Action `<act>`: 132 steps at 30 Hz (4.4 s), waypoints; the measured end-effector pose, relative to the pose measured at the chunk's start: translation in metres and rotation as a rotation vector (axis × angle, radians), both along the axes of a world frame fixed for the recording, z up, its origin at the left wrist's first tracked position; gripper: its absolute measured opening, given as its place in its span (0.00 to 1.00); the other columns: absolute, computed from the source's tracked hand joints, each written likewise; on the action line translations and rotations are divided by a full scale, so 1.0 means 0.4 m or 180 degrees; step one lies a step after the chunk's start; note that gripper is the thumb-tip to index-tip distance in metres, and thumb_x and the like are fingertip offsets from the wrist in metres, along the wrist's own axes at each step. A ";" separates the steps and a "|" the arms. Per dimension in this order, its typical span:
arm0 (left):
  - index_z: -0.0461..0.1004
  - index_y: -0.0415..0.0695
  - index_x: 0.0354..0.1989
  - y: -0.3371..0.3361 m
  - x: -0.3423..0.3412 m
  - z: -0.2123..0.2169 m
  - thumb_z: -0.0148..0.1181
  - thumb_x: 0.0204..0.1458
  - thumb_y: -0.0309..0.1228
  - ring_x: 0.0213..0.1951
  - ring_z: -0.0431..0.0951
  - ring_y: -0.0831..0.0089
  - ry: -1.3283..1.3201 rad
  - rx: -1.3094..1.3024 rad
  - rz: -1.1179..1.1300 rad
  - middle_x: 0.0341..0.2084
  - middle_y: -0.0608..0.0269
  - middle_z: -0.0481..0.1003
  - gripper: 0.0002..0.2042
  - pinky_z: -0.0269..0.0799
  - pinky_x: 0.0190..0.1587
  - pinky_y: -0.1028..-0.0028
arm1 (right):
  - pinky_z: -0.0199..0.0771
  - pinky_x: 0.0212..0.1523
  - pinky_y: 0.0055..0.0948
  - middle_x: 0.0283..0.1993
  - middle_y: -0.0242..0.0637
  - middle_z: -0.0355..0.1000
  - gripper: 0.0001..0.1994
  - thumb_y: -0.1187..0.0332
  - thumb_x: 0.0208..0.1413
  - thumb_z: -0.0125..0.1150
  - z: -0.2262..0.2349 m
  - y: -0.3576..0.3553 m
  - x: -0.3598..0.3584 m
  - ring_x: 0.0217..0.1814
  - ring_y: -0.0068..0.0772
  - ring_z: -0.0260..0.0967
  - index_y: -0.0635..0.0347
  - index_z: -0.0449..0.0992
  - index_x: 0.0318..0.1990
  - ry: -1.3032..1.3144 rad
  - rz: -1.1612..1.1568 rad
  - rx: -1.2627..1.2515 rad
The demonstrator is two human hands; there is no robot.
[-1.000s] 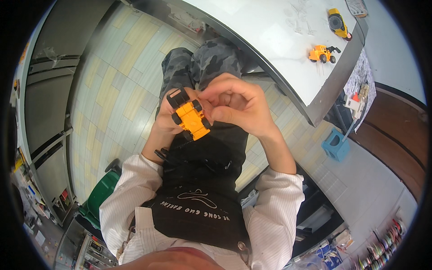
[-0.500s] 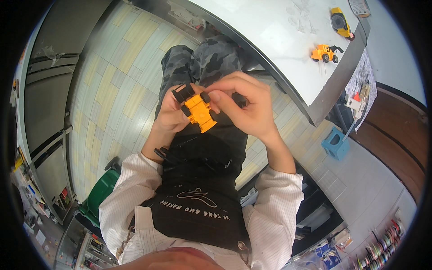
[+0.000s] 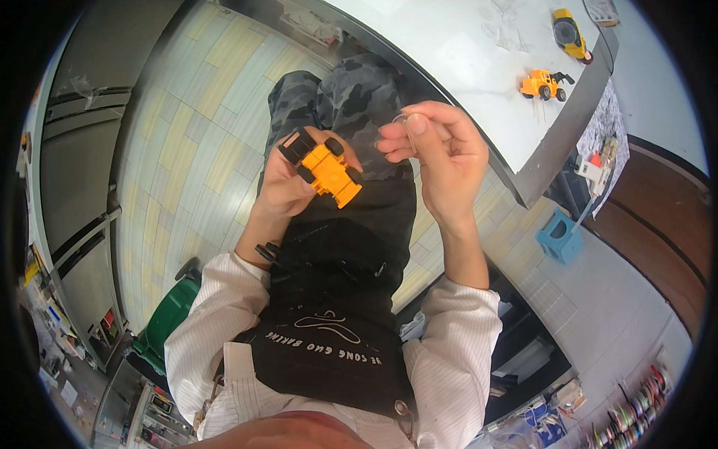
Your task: The person assembles small yellow toy vehicles by applying hot glue to wheels and attaching them to the chassis. They handle each toy one at a time, using a glue gun and small tools to secure parts, then place the finished units on the table.
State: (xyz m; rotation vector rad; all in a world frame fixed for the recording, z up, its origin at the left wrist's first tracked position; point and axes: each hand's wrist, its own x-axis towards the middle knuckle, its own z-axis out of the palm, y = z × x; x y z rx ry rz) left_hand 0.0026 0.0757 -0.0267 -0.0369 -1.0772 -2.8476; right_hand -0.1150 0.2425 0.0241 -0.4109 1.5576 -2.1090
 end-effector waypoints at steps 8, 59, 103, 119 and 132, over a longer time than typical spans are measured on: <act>0.70 0.30 0.49 -0.010 -0.001 -0.008 0.67 0.49 0.24 0.46 0.79 0.65 0.0160 -0.0170 0.0166 0.42 0.50 0.77 0.20 0.75 0.51 0.69 | 0.81 0.38 0.28 0.41 0.51 0.77 0.07 0.74 0.62 0.55 -0.023 0.036 0.004 0.38 0.38 0.79 0.64 0.71 0.45 -0.0577 0.0257 -0.0507; 0.71 0.33 0.46 -0.020 0.010 -0.001 0.67 0.50 0.32 0.43 0.78 0.61 0.0292 -0.1437 0.1044 0.43 0.43 0.74 0.19 0.77 0.46 0.67 | 0.72 0.32 0.24 0.33 0.37 0.74 0.10 0.81 0.41 0.71 0.124 -0.036 0.053 0.33 0.33 0.72 0.63 0.80 0.34 0.3697 0.0236 0.1719; 0.70 0.34 0.44 -0.010 0.011 -0.018 0.69 0.47 0.30 0.45 0.78 0.55 0.0054 -0.0906 0.1074 0.41 0.48 0.73 0.20 0.76 0.47 0.63 | 0.71 0.29 0.27 0.32 0.38 0.74 0.13 0.82 0.39 0.69 0.078 -0.057 0.051 0.30 0.34 0.71 0.65 0.79 0.36 0.3905 0.0218 0.1395; 0.69 0.34 0.49 -0.028 0.023 -0.037 0.67 0.48 0.26 0.49 0.77 0.58 0.0181 0.0114 0.0786 0.43 0.52 0.74 0.21 0.72 0.54 0.59 | 0.72 0.30 0.20 0.32 0.36 0.76 0.13 0.79 0.43 0.72 0.100 0.013 0.037 0.30 0.27 0.72 0.64 0.81 0.39 0.2977 -0.0053 0.1780; 0.63 0.41 0.56 -0.041 0.025 -0.049 0.64 0.53 0.43 0.44 0.72 0.70 -0.0439 0.0432 0.1104 0.48 0.55 0.71 0.27 0.67 0.38 0.75 | 0.72 0.46 0.33 0.51 0.44 0.74 0.13 0.72 0.39 0.74 0.080 0.083 0.021 0.52 0.43 0.69 0.61 0.83 0.36 0.4090 0.0200 0.2180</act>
